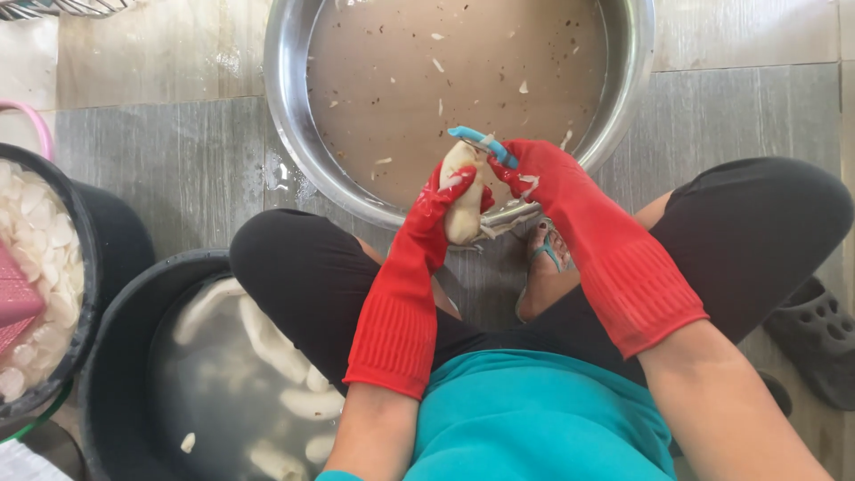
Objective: The person sits cross-legged on the floor and uses a blue peeler to peel a white root vegetable over a large metal basin. The peels fall into the basin, and the person occasionally dips the vegetable into a nearby black bucket of water.
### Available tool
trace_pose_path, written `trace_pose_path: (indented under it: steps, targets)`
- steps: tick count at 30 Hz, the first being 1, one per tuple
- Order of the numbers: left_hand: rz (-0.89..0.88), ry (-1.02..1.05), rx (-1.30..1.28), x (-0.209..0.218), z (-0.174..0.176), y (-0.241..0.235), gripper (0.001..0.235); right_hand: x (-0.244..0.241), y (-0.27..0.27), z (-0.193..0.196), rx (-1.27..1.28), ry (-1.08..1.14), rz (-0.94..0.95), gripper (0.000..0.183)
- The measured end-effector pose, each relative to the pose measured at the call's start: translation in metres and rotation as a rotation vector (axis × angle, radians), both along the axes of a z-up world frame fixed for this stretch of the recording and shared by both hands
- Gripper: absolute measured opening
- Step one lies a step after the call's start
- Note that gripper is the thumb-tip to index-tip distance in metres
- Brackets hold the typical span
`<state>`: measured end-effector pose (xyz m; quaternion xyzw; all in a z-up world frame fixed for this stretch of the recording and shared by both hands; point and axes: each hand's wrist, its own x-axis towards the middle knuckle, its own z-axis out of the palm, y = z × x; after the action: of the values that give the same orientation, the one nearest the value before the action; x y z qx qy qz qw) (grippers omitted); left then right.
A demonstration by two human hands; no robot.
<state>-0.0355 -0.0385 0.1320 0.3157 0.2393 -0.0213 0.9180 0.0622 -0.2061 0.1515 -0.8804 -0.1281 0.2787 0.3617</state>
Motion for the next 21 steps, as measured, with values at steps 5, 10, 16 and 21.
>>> trace_pose_path:
  steps: [5,10,16,21]
  targets:
    - [-0.129,-0.008,0.030,0.004,-0.025,0.001,0.052,0.001,-0.001,0.011,-0.063,0.000,0.029,0.023]
    - [-0.092,0.024,0.010,0.001,-0.017,-0.001,0.053,-0.006,-0.007,-0.044,-0.129,-0.152,0.100,0.021]
    - [-0.056,0.033,-0.031,-0.001,-0.037,-0.002,0.050,-0.027,-0.001,-0.058,-0.171,-0.311,0.051,0.016]
    - [-0.012,-0.012,-0.029,0.000,-0.066,-0.010,0.044,-0.040,0.009,-0.081,-0.216,-0.396,0.033,0.017]
